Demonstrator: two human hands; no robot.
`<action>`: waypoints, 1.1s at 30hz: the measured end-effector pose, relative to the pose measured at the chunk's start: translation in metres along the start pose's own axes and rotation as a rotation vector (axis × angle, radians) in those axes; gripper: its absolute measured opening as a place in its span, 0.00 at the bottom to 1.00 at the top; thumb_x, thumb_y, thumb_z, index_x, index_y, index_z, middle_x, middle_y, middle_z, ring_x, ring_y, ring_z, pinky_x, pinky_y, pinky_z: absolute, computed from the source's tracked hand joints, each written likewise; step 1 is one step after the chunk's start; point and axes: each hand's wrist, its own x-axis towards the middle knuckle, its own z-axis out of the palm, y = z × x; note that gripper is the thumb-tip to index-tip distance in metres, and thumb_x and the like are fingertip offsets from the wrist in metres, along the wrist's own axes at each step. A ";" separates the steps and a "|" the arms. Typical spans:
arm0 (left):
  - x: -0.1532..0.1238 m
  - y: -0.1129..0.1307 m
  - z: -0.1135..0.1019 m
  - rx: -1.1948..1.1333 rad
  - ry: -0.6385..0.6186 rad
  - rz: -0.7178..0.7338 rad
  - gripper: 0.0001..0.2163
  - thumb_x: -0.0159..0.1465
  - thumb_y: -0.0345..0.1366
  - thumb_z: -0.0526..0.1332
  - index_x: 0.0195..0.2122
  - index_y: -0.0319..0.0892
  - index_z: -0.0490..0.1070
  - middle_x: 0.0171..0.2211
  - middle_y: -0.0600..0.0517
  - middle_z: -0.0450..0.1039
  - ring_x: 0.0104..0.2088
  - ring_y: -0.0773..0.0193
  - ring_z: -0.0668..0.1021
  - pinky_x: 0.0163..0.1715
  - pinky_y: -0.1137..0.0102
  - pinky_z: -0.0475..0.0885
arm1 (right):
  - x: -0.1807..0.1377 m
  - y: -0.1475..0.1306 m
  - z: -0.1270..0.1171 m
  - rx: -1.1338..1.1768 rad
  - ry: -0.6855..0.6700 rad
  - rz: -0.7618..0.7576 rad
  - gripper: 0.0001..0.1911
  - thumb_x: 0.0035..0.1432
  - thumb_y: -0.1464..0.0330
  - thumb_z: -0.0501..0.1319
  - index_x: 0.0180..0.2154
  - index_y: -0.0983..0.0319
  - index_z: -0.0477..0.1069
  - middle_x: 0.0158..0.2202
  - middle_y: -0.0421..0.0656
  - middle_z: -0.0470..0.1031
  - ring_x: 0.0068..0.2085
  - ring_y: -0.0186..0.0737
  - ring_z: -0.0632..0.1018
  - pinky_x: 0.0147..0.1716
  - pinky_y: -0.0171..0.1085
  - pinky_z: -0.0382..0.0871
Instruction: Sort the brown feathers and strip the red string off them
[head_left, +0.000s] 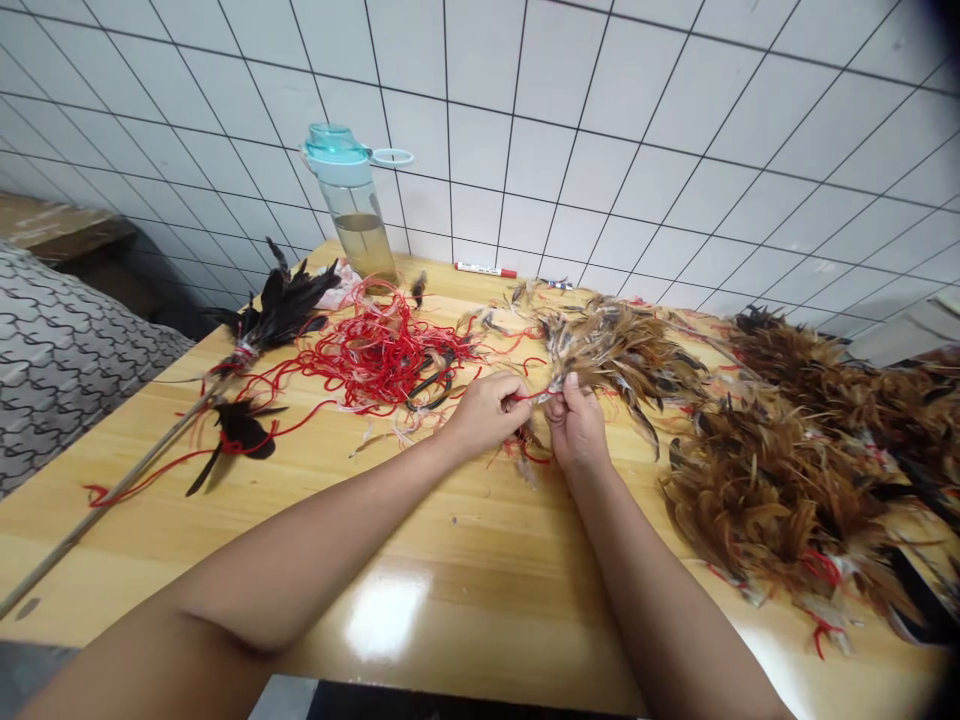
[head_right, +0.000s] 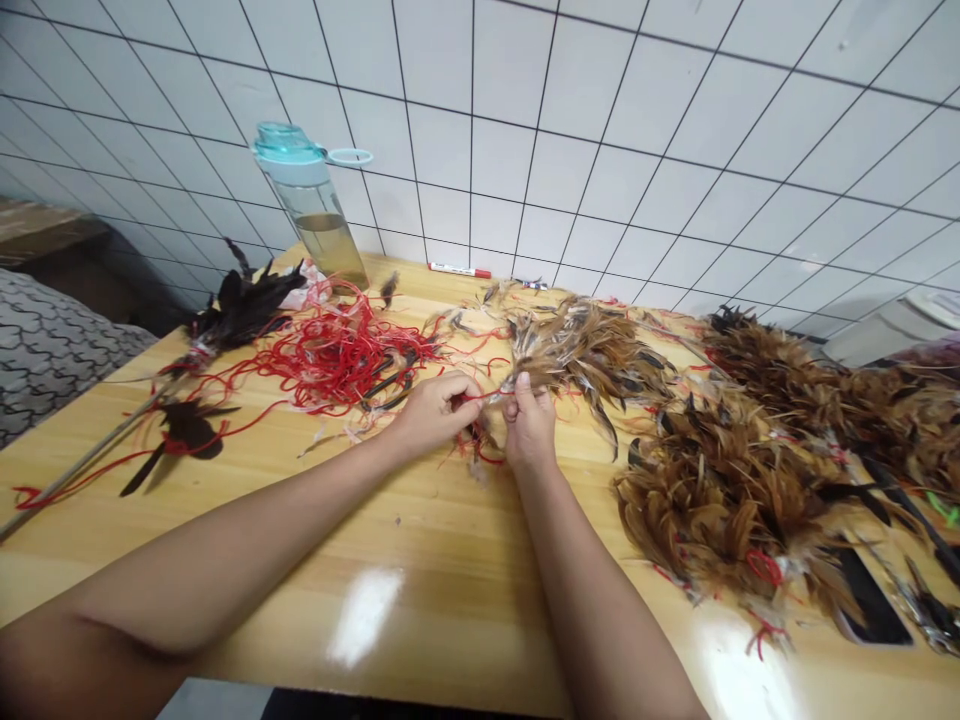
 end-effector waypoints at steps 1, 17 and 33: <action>0.000 0.000 0.000 -0.002 0.024 -0.004 0.05 0.55 0.28 0.56 0.23 0.39 0.67 0.23 0.53 0.66 0.27 0.69 0.66 0.29 0.74 0.59 | -0.001 -0.001 0.001 -0.024 -0.026 -0.001 0.23 0.40 0.56 0.71 0.25 0.60 0.59 0.19 0.30 0.57 0.19 0.24 0.56 0.17 0.28 0.50; 0.000 -0.001 0.002 0.046 0.038 0.013 0.06 0.53 0.27 0.55 0.20 0.40 0.62 0.21 0.55 0.63 0.25 0.69 0.65 0.28 0.73 0.58 | -0.002 0.002 0.001 -0.118 -0.171 0.069 0.19 0.40 0.58 0.71 0.25 0.62 0.67 0.19 0.31 0.58 0.19 0.24 0.55 0.17 0.27 0.49; 0.008 -0.018 -0.010 -0.144 0.363 -0.260 0.06 0.54 0.31 0.56 0.22 0.40 0.63 0.20 0.57 0.61 0.24 0.71 0.63 0.27 0.73 0.58 | 0.005 -0.015 -0.002 0.325 0.052 0.245 0.13 0.60 0.64 0.60 0.27 0.61 0.59 0.17 0.29 0.56 0.17 0.23 0.57 0.17 0.24 0.53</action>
